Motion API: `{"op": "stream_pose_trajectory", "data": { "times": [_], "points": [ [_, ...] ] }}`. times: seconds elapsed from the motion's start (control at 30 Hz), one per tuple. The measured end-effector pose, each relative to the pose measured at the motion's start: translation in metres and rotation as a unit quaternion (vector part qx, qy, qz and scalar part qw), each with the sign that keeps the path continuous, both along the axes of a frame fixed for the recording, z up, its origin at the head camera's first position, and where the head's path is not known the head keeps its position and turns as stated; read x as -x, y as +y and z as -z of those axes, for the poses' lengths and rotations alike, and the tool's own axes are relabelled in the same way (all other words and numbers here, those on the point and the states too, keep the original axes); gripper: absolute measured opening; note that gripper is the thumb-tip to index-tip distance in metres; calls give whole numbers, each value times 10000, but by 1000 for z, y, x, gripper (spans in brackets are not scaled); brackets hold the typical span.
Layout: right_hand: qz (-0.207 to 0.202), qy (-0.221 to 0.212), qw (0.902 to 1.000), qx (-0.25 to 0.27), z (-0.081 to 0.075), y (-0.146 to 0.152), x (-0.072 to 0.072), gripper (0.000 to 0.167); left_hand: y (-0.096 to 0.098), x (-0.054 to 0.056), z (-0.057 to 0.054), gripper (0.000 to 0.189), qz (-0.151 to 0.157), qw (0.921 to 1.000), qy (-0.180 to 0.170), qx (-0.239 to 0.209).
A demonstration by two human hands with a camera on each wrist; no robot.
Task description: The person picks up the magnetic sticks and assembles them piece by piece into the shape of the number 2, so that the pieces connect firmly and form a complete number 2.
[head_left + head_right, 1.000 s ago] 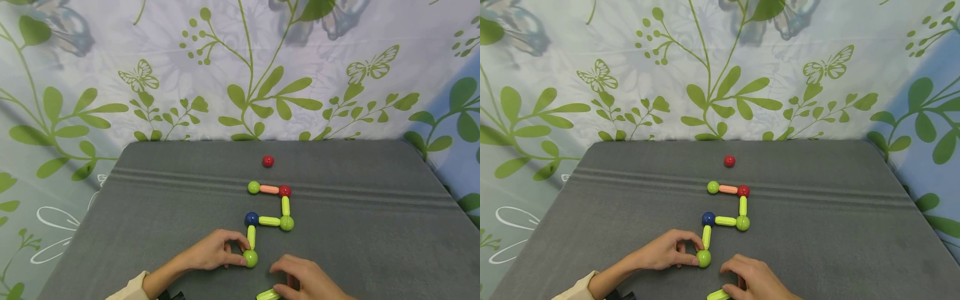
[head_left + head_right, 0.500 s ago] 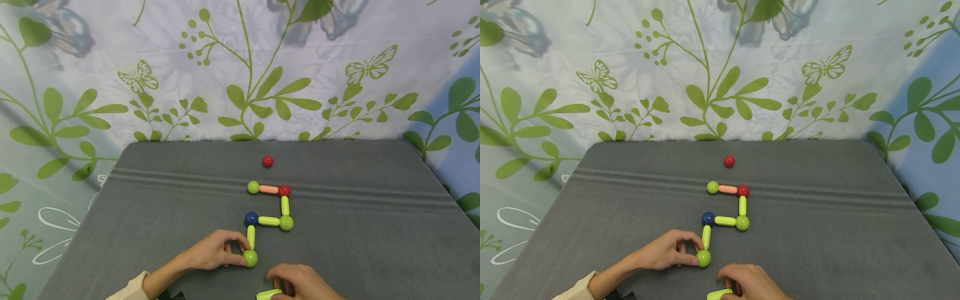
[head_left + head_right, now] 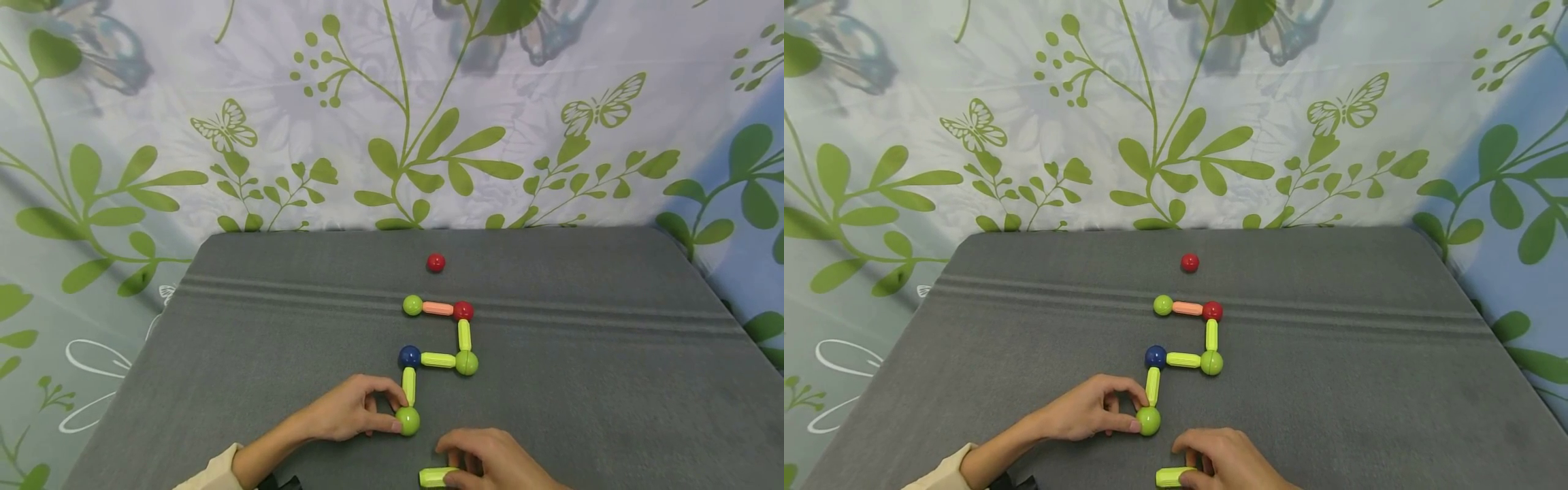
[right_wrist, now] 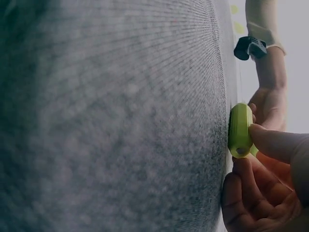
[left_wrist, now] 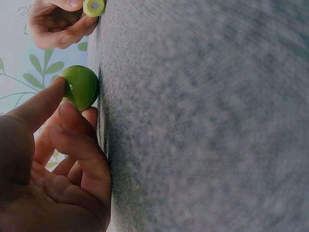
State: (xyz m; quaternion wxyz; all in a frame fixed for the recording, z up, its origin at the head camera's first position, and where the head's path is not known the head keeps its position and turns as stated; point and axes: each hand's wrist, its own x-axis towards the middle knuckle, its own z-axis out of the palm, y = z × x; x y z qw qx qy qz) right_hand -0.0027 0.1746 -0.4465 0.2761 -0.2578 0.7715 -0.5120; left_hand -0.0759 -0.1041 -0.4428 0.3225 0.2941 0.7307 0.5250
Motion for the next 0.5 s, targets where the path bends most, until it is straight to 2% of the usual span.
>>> {"op": "stream_pose_trajectory", "data": {
  "times": [0.27, 0.5],
  "points": [
    [-110, 233, 9997, 11, 0, 1, 0, 23, 0, 0, 0, 21, 12, 10000, -6, 1],
    [-27, -2, 10000, 41, 0, 1, 1, 25, -1, 0, 0, 21, 19, 10000, -38, -28]
  ]
}}
